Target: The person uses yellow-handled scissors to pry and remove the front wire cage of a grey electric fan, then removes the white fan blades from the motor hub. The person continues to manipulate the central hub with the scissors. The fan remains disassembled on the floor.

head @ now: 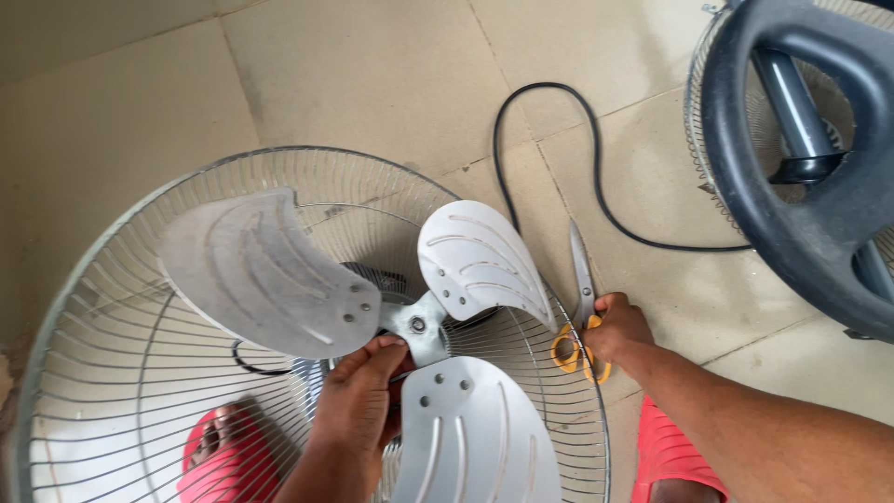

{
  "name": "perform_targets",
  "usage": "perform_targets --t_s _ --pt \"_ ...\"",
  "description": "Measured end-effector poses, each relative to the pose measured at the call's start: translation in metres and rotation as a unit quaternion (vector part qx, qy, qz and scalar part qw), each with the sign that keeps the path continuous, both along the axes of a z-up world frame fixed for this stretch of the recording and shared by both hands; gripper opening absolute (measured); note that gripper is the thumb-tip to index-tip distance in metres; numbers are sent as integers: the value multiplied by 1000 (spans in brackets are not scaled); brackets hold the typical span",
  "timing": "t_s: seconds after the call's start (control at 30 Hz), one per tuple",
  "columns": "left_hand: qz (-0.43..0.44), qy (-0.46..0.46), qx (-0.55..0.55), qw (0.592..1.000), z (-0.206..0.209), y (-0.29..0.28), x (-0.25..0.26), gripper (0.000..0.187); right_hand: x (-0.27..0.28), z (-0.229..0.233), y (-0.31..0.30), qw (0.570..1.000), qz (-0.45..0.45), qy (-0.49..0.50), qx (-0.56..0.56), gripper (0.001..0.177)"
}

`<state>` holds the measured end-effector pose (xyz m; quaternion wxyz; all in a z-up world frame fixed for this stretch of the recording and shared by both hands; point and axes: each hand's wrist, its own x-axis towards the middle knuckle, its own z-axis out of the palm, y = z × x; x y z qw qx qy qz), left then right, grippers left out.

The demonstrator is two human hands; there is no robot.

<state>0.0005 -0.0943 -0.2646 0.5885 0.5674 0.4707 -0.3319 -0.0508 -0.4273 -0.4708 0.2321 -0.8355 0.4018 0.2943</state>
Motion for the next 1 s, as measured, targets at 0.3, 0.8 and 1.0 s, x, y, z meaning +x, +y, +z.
perform_targets --t_s 0.3,0.8,1.0 --pt "-12 -18 15 1000 2 -3 1 12 5 17 -2 991 -70 -97 59 44" --pt "-62 -37 31 997 47 16 -10 22 37 277 94 899 -218 -186 332 37" --pt "-55 -49 -59 996 92 29 -14 44 18 344 177 893 -203 -31 400 44"
